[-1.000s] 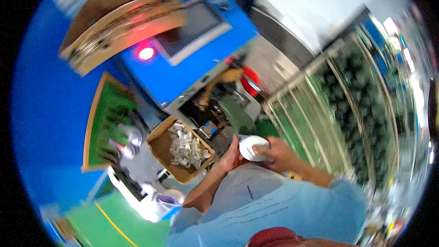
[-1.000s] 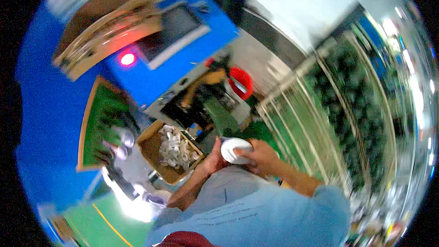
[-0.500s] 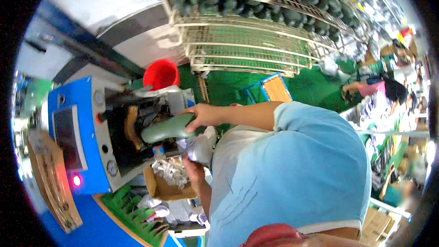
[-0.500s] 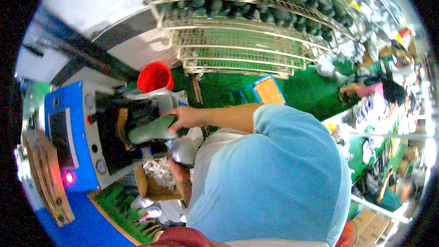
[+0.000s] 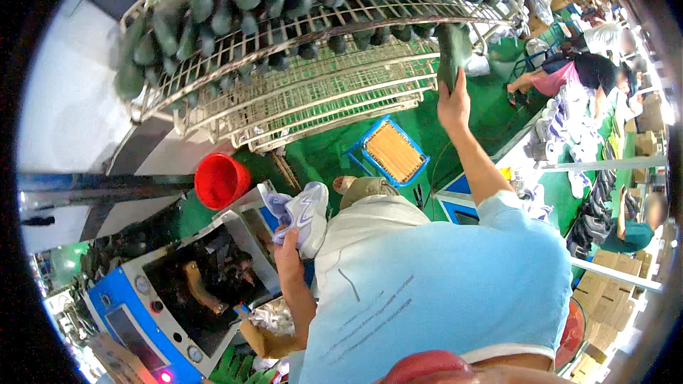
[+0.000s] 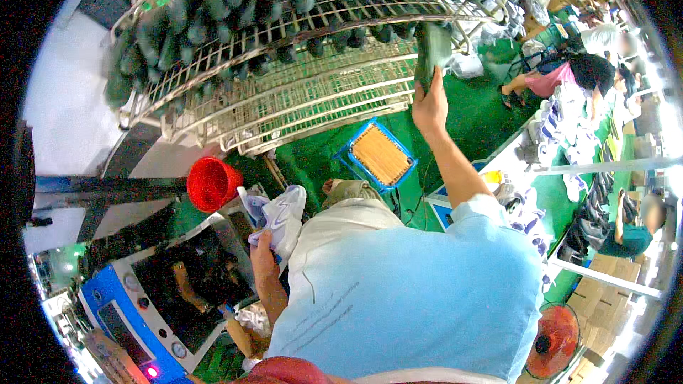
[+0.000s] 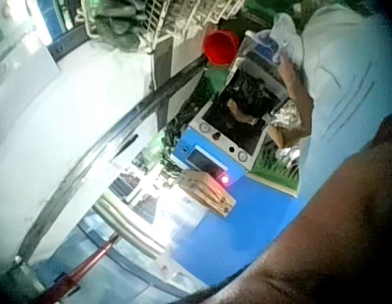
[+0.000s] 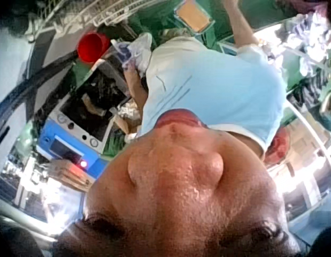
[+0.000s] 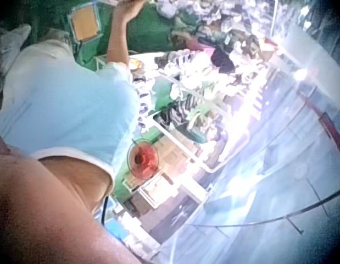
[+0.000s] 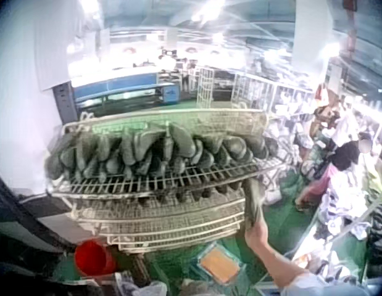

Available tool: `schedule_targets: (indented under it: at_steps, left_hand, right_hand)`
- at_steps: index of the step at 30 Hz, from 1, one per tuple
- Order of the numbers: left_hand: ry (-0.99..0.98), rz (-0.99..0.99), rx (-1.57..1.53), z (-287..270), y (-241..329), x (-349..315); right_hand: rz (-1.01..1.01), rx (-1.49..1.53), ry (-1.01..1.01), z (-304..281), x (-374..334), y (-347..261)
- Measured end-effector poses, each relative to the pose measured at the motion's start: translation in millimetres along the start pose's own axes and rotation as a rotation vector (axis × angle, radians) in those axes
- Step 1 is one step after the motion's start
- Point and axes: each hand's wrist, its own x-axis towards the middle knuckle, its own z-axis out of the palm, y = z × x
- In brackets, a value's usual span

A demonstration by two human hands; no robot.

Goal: The person takes a white shoe and a green shoe-last from a rack and inserts the last into the shoe using a machine. They then place the lasted shoe onto a conveyor belt.

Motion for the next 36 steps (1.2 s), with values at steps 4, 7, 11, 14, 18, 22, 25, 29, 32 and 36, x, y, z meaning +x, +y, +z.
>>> schedule_targets:
  at_steps: [4, 7, 11, 14, 18, 22, 25, 29, 32, 36]
  left_hand:
    - [-0.084, -0.086, -0.013, 27, 11, 12]
    - [-0.056, -0.144, -0.05, 47, 23, 10]
    - [0.143, -0.191, -0.043, 29, 9, 6]
    - [0.312, -0.111, -0.34, -12, -38, -25]
    - [0.458, 0.11, -0.643, -52, -95, -119]
    - [0.694, 0.202, -0.746, -103, -158, -243]
    - [0.922, 0.599, -1.166, -126, -185, -319]
    - [1.34, 0.156, -0.466, -131, -263, -398]
    - [1.336, -0.128, 0.226, -162, -329, -384]
    - [1.322, -0.711, 0.452, -173, -390, -334]
  right_hand:
    - [-0.088, 0.076, 0.065, 26, 112, 36]
    - [-0.224, -0.027, 0.047, 47, 198, 73]
    - [-0.061, -0.328, -0.1, 72, 240, 84]
    - [-0.004, -0.654, -0.193, 95, 223, 67]
    - [-0.192, -1.528, -0.629, 109, 146, -1]
    - [-0.469, -1.059, -0.446, 143, 29, -87]
    - [-0.582, 0.123, -0.758, 161, -104, -167]
    - [-1.04, 0.254, -1.335, 162, -230, -262]
    - [-1.155, 0.081, -1.511, 168, -296, -325]
    - [-1.431, 0.06, -1.614, 169, -368, -357]
